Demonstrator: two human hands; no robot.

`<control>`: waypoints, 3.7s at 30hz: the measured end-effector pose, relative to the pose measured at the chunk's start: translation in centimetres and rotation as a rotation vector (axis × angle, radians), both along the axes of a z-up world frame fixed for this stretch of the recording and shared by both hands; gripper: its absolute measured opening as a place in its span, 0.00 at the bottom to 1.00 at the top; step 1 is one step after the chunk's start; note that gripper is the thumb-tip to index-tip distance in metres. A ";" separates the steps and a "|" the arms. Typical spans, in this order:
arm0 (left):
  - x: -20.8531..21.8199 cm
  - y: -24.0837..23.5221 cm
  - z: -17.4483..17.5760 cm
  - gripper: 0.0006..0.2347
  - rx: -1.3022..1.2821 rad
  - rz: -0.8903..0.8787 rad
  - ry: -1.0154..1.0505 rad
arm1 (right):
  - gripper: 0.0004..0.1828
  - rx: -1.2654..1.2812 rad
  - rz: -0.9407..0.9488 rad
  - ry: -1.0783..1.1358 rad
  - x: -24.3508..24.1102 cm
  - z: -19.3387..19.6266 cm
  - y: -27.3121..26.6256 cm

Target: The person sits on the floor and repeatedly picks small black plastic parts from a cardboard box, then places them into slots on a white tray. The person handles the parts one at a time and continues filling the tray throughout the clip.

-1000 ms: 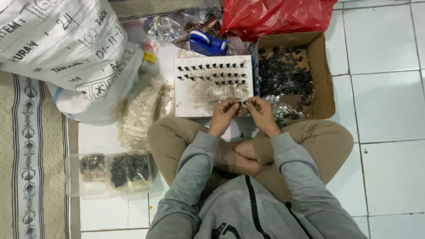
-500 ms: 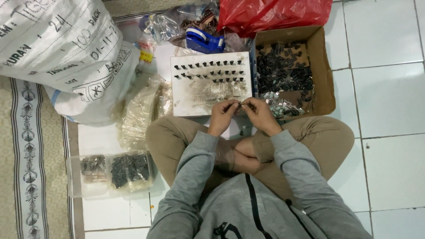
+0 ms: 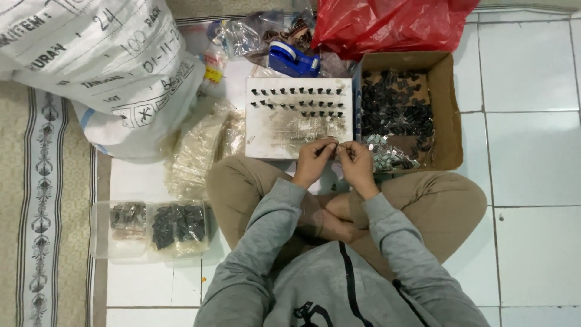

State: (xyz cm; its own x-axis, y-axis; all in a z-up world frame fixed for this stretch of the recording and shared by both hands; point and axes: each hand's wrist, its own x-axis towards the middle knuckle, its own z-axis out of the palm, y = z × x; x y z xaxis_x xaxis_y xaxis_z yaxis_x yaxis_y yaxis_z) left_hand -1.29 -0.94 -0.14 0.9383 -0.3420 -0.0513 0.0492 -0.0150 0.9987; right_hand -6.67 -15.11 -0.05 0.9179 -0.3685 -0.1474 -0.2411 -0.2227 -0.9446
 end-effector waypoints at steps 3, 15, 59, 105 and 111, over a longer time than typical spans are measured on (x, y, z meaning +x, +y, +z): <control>0.0 0.1 -0.2 0.09 -0.032 0.039 0.085 | 0.07 0.009 0.003 -0.036 0.1 0.4 -0.1; 0.6 1.1 1.7 0.10 -0.139 0.170 0.178 | 0.09 -0.070 0.084 -0.077 3.2 3.5 2.1; 4.0 3.2 2.5 0.24 0.069 0.338 0.351 | 0.09 -0.990 0.538 -0.259 13.9 0.4 5.0; 6.8 -24.9 -11.0 0.03 1.178 -0.296 -0.689 | 0.18 -0.478 0.183 0.816 4.0 -6.9 -20.8; 7.8 -27.5 -12.1 0.05 1.135 -0.121 -0.785 | 0.18 -0.497 0.180 0.859 5.0 -5.3 -20.5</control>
State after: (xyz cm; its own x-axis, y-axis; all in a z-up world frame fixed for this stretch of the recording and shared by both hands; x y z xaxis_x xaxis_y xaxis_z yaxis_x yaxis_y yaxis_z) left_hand 6.47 -28.46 -12.28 0.8183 -0.5494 0.1691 -0.5743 -0.7933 0.2022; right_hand -1.62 -35.58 -5.36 0.6211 -0.4341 -0.6525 -0.7202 -0.6445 -0.2567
